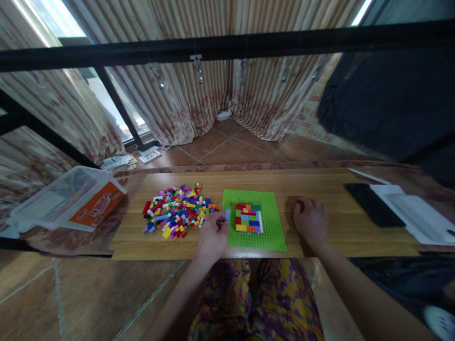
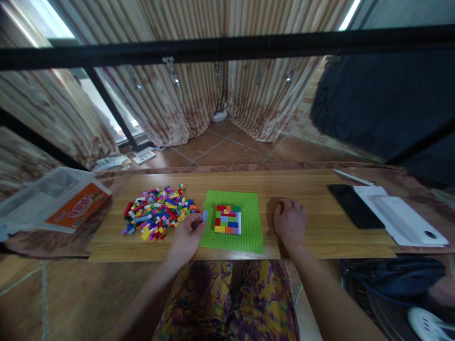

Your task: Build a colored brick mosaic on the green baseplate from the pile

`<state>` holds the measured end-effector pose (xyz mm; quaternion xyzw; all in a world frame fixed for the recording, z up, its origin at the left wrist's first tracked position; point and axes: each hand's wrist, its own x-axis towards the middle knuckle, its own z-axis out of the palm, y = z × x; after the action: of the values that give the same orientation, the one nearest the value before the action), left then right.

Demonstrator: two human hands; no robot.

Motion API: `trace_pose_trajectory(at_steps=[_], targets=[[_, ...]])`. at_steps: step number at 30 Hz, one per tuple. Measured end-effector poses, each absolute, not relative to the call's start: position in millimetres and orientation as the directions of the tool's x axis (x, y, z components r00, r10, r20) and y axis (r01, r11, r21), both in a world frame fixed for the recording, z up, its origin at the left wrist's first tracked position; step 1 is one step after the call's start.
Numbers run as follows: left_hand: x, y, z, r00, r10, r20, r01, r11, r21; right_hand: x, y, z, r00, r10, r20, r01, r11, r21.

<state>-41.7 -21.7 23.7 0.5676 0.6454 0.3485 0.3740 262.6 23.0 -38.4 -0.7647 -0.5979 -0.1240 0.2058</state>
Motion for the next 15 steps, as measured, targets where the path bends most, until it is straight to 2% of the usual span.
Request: trace_pose_trajectory(at_steps=[6,12,15], targets=[[-18.2,-5.0,36.5,-0.025,0.995,-0.093,0.654,0.087,0.752,261.2,23.0,-37.1,0.246,0.859,0.449,0.967,-0.185,-0.176],[4.7,1.6,34.5,-0.079,0.996,-0.044,0.842,0.091,0.531,260.9,23.0,-36.3,0.247,0.860,0.447,0.967,-0.186,-0.176],[12.8,0.4,28.8,-0.085,0.996,-0.040,0.877,0.094,0.471,260.2,22.5,-36.3,0.255,0.856,0.451,0.965,-0.196,-0.174]])
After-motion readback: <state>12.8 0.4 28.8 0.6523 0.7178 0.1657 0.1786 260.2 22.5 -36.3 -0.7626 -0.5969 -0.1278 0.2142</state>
